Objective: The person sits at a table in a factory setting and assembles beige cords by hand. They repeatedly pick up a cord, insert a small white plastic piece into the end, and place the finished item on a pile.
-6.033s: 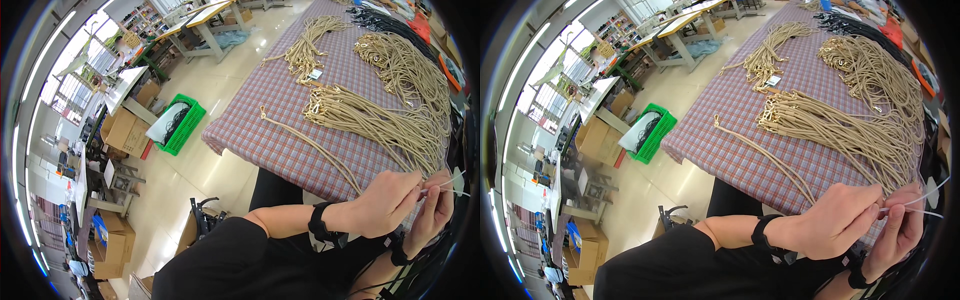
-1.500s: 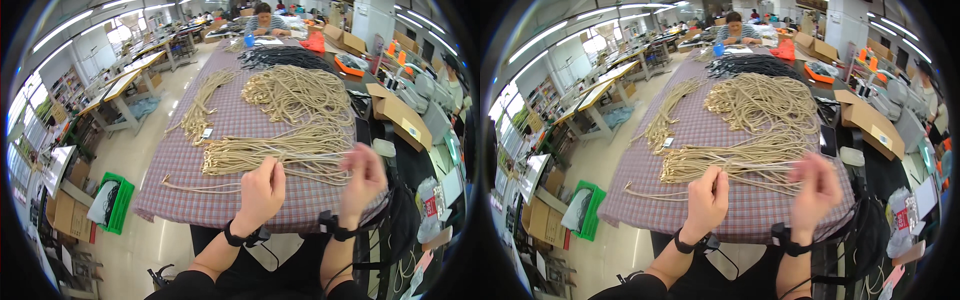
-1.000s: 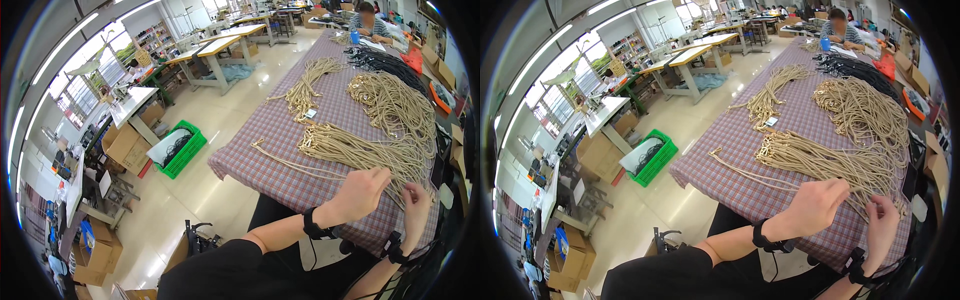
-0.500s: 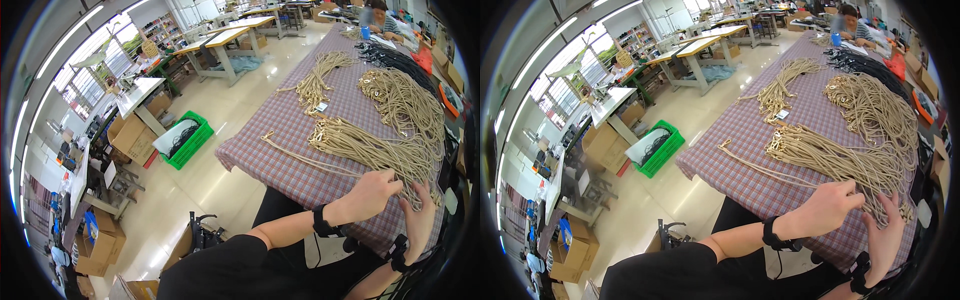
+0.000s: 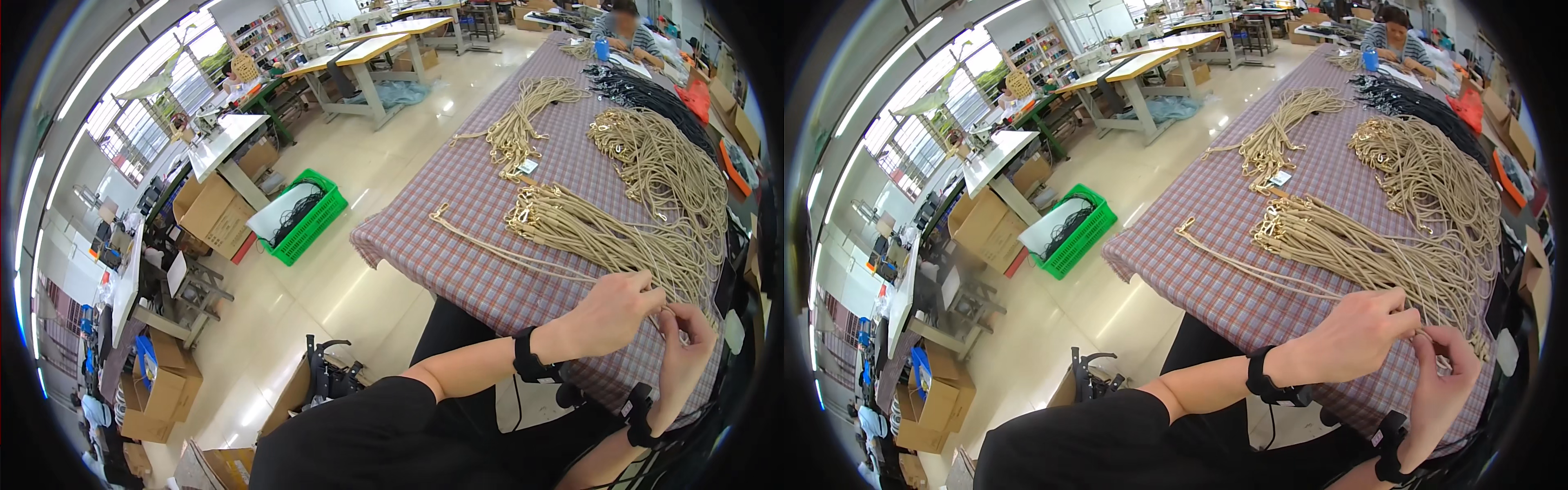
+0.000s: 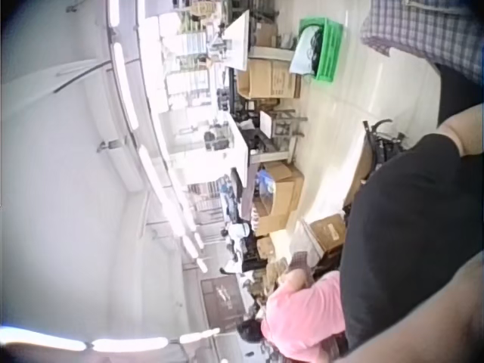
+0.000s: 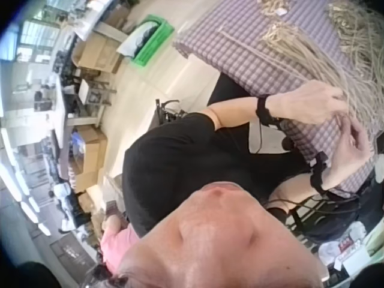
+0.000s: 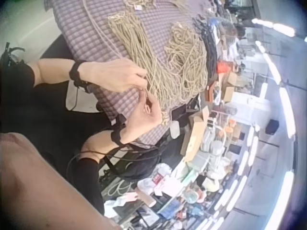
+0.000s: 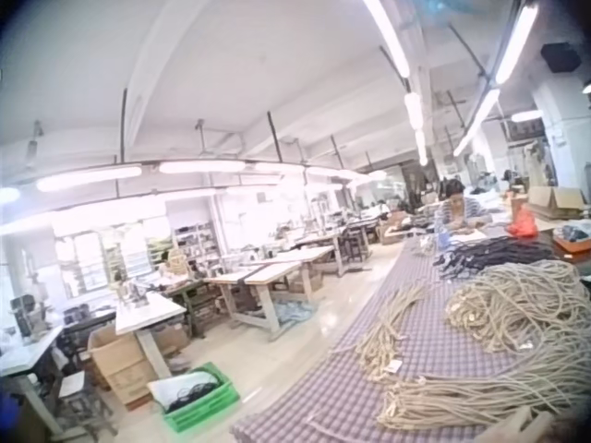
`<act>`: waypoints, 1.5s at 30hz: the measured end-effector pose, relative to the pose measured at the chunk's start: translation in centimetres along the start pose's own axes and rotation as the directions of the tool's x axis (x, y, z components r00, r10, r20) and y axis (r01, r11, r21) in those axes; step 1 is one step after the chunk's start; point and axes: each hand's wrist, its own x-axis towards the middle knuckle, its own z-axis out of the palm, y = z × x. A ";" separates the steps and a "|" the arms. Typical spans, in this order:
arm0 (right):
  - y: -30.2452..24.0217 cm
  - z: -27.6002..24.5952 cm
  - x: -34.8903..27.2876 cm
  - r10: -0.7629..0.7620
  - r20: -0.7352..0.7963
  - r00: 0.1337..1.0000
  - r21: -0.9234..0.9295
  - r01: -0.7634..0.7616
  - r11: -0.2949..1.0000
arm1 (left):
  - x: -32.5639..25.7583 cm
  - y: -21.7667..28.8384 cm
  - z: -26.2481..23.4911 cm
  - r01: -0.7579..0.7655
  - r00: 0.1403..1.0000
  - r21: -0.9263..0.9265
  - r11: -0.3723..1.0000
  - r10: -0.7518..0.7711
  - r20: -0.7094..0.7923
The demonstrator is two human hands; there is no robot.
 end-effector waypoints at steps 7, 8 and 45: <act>0.5 -0.2 0.4 -0.086 0.062 0.994 0.117 0.078 0.990 | 0.2 0.7 -0.6 0.085 0.996 -0.110 0.990 -0.080 0.041; 0.9 -0.2 0.5 -0.092 0.057 0.994 0.126 0.085 0.988 | 0.3 0.7 -0.7 0.088 0.996 -0.121 0.989 -0.083 0.039; 8.4 -11.1 0.9 0.156 -0.466 0.871 0.739 0.286 0.610 | 1.0 -1.8 -5.5 0.384 0.868 -0.013 0.923 -0.356 0.346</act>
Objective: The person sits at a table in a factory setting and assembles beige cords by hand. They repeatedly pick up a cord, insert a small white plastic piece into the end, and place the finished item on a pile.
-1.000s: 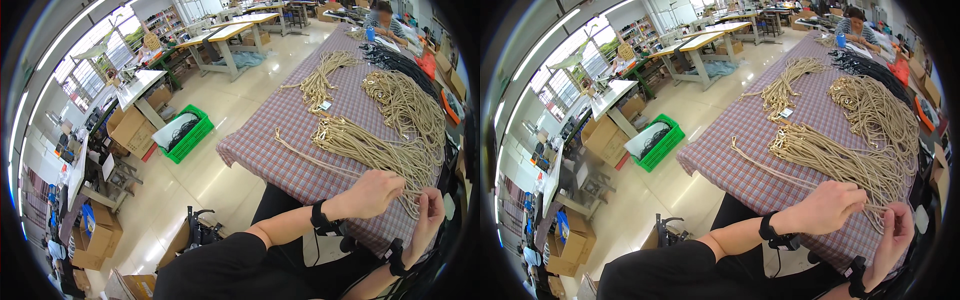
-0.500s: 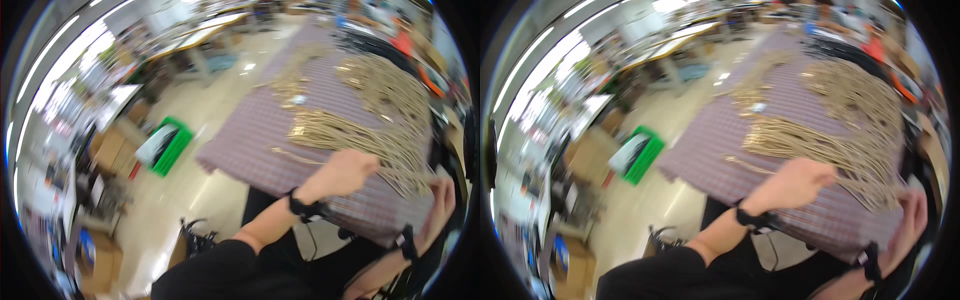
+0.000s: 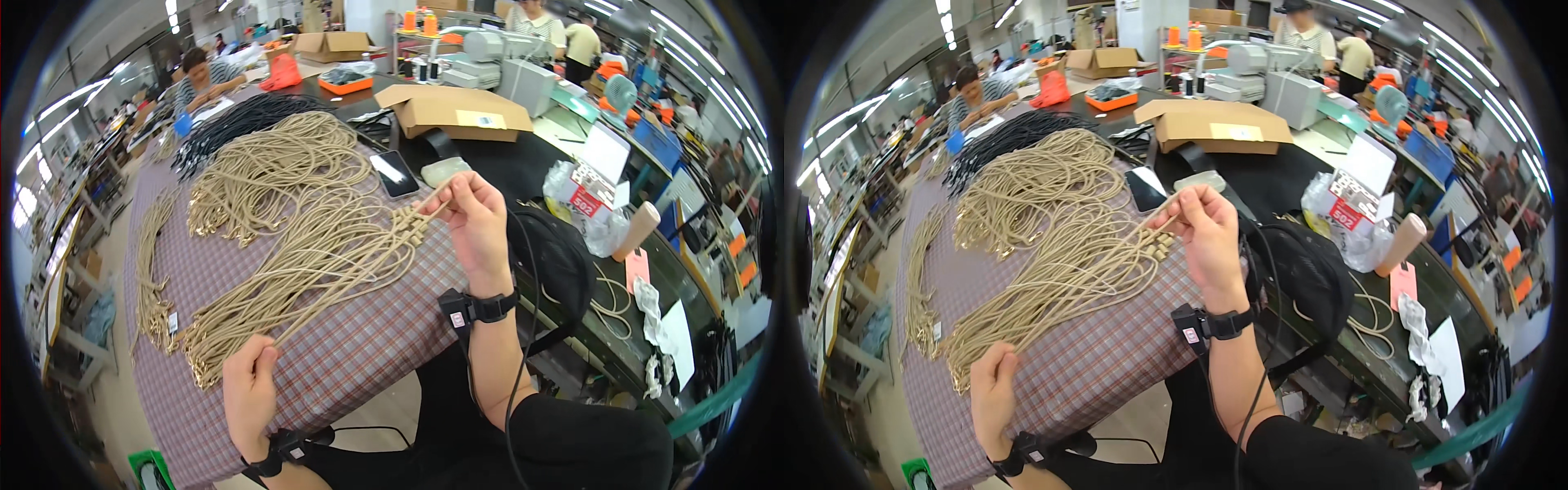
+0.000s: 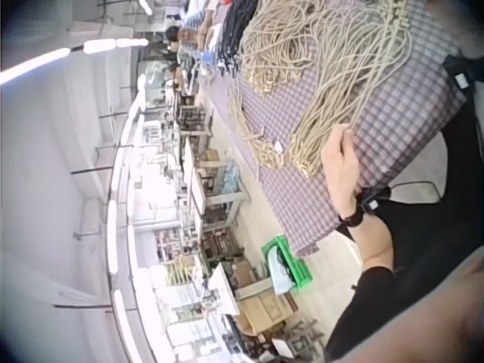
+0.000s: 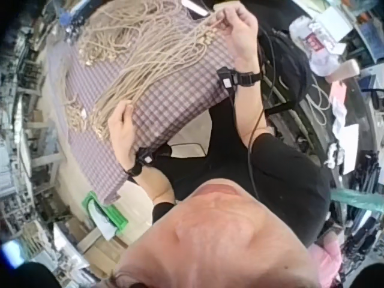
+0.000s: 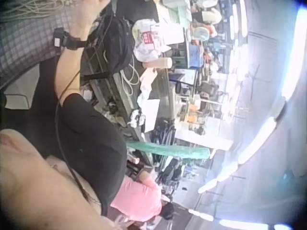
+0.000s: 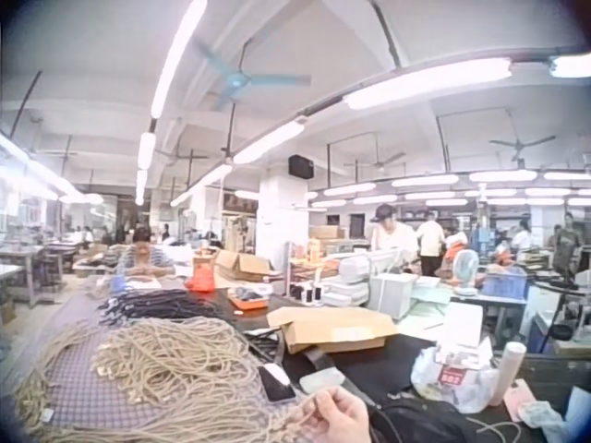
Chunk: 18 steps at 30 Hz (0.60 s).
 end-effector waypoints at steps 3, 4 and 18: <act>0.5 0.7 0.0 0.000 -0.012 1.000 0.017 0.001 1.000 | -0.4 -1.3 -0.9 0.037 0.999 0.007 0.999 -0.037 -0.001; 0.4 0.8 0.2 -0.010 -0.002 1.000 0.030 0.011 0.999 | -0.5 -1.5 -1.2 0.043 0.999 0.003 0.999 -0.043 -0.003; 0.8 -1.8 1.2 -0.039 -0.239 0.970 0.186 0.085 0.979 | -3.0 -1.4 -4.1 0.213 0.965 0.153 0.965 -0.233 0.123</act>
